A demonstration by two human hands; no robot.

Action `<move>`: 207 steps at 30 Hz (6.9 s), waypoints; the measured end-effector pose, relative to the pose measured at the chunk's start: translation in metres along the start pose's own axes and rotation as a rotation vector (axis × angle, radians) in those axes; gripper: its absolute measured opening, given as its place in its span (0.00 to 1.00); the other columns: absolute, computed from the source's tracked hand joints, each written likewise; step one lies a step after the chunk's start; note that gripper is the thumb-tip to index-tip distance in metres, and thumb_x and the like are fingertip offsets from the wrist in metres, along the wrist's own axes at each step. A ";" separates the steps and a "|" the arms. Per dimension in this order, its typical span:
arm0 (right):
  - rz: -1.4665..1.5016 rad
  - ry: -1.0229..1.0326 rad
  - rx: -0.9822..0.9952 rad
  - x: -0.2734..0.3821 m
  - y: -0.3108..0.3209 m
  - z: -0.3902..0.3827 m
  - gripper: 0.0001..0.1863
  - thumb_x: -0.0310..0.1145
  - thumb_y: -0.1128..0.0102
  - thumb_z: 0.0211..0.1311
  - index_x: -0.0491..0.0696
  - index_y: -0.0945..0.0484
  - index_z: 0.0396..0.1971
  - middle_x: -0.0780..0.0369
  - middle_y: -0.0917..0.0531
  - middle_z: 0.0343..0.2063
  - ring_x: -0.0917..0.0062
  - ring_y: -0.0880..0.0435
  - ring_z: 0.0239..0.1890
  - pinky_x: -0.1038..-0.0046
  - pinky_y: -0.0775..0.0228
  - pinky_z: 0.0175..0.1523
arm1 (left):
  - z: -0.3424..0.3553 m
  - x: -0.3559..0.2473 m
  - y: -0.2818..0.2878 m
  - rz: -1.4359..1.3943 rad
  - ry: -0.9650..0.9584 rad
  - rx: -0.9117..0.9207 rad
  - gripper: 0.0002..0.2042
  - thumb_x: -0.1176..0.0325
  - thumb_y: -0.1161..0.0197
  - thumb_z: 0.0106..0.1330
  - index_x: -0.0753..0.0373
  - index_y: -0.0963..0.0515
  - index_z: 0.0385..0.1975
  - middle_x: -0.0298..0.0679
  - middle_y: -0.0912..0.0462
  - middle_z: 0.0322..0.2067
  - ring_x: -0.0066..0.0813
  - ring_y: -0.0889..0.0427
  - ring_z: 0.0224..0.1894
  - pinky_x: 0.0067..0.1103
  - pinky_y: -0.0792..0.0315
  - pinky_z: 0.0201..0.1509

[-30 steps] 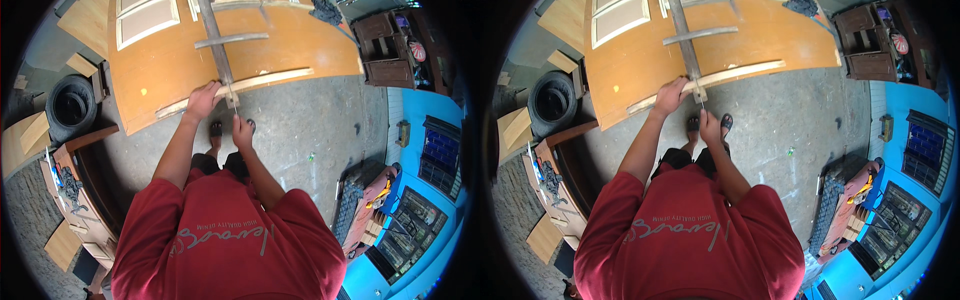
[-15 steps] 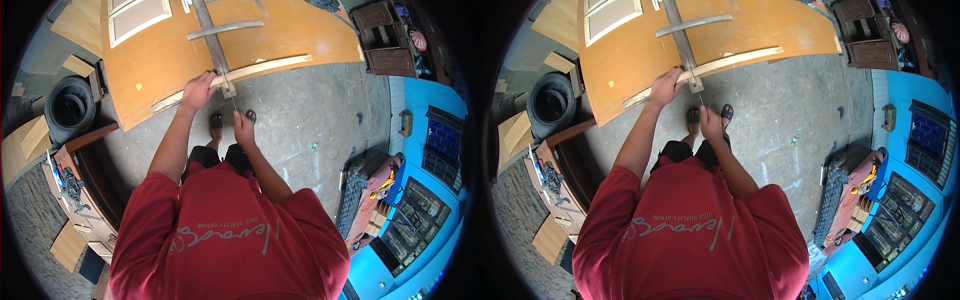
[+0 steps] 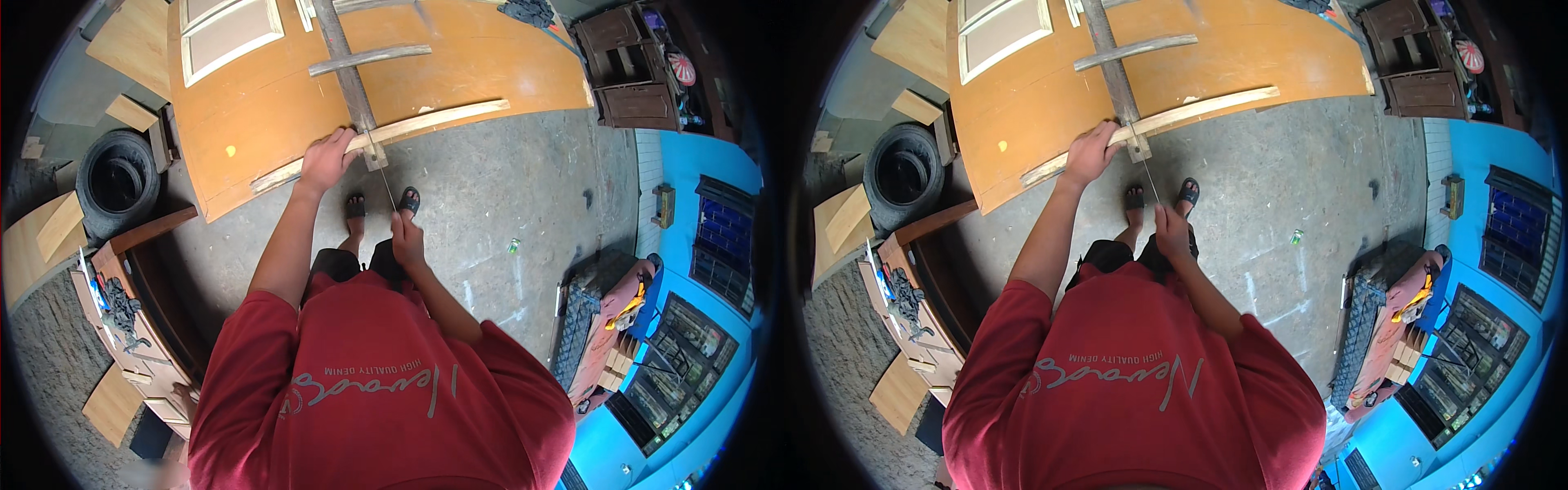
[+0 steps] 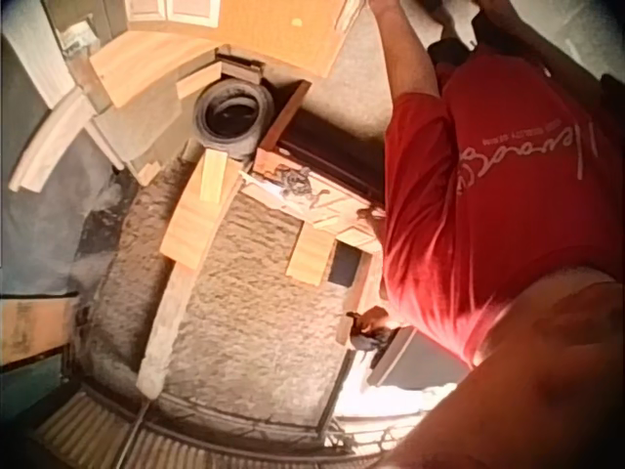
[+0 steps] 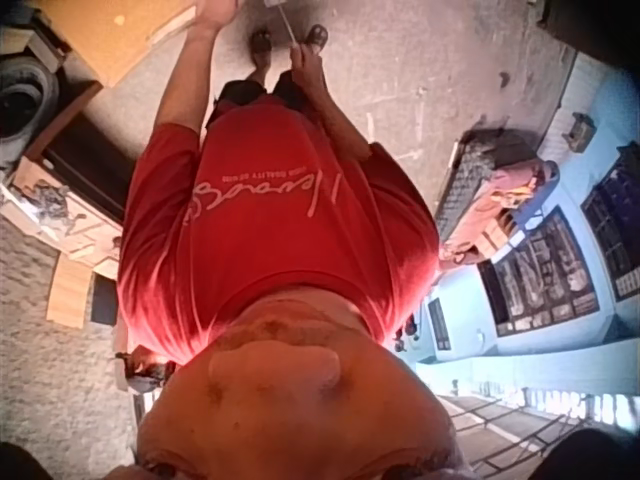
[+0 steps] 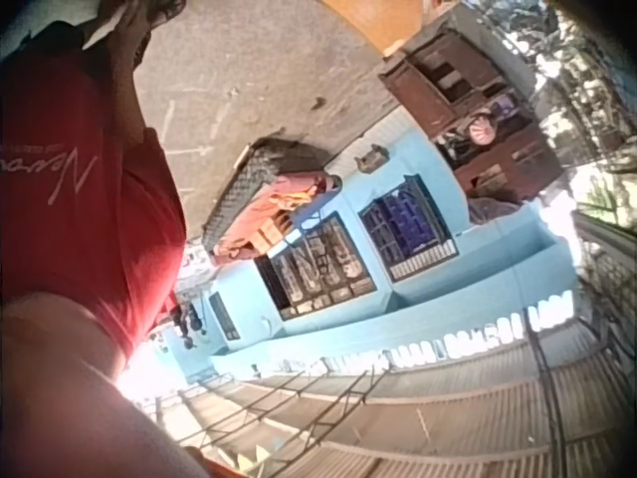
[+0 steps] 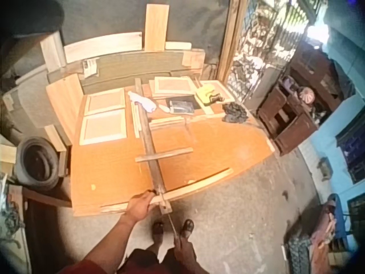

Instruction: Using a hand saw to cut a small piece of wood positioned against a guide on a workbench.

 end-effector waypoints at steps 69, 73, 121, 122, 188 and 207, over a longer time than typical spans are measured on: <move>-0.046 0.068 -0.093 0.027 -0.028 0.048 0.25 0.48 0.45 0.81 0.41 0.20 0.29 0.44 0.18 0.24 0.40 0.17 0.33 0.44 0.29 0.40 | 0.008 -0.002 -0.002 -0.002 -0.016 0.004 0.16 0.55 0.34 0.73 0.57 0.26 0.50 0.44 0.16 0.46 0.53 0.15 0.49 0.43 0.22 0.50; -0.018 0.038 -0.125 0.046 -0.036 0.079 0.26 0.49 0.46 0.80 0.41 0.20 0.29 0.44 0.18 0.25 0.38 0.18 0.34 0.41 0.30 0.41 | 0.009 -0.005 0.001 -0.022 0.017 0.033 0.16 0.56 0.33 0.73 0.57 0.26 0.50 0.44 0.16 0.46 0.53 0.15 0.50 0.43 0.22 0.51; 0.016 -0.030 -0.052 0.050 -0.033 0.090 0.27 0.50 0.45 0.80 0.40 0.19 0.29 0.42 0.17 0.27 0.37 0.18 0.35 0.43 0.28 0.42 | 0.011 -0.005 0.000 -0.016 0.003 0.055 0.16 0.55 0.35 0.74 0.58 0.25 0.51 0.45 0.16 0.48 0.54 0.15 0.49 0.42 0.21 0.50; 0.013 -0.034 -0.055 0.042 -0.031 0.082 0.27 0.50 0.45 0.80 0.40 0.19 0.29 0.42 0.17 0.27 0.37 0.18 0.35 0.43 0.28 0.42 | 0.009 -0.002 0.000 -0.018 0.009 0.040 0.16 0.55 0.35 0.74 0.58 0.25 0.51 0.45 0.16 0.48 0.54 0.15 0.49 0.43 0.21 0.50; -0.051 0.013 -0.006 0.025 -0.013 0.044 0.25 0.47 0.45 0.80 0.39 0.17 0.30 0.45 0.16 0.25 0.46 0.14 0.33 0.51 0.25 0.41 | 0.009 -0.001 0.003 -0.022 -0.004 0.038 0.15 0.54 0.35 0.74 0.56 0.26 0.49 0.43 0.16 0.46 0.51 0.15 0.50 0.43 0.21 0.50; -0.079 0.062 0.038 0.013 0.000 0.025 0.29 0.51 0.49 0.81 0.39 0.16 0.32 0.42 0.15 0.32 0.40 0.15 0.39 0.47 0.24 0.47 | 0.006 0.011 -0.005 0.021 0.003 0.008 0.17 0.53 0.33 0.74 0.56 0.25 0.52 0.46 0.13 0.46 0.53 0.14 0.48 0.41 0.22 0.50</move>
Point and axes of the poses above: each hand's wrist, its own z-axis towards the middle knuckle, its own y-axis out of the back of the hand, x = y × z, the point moved 1 cm from there along z, towards the middle knuckle
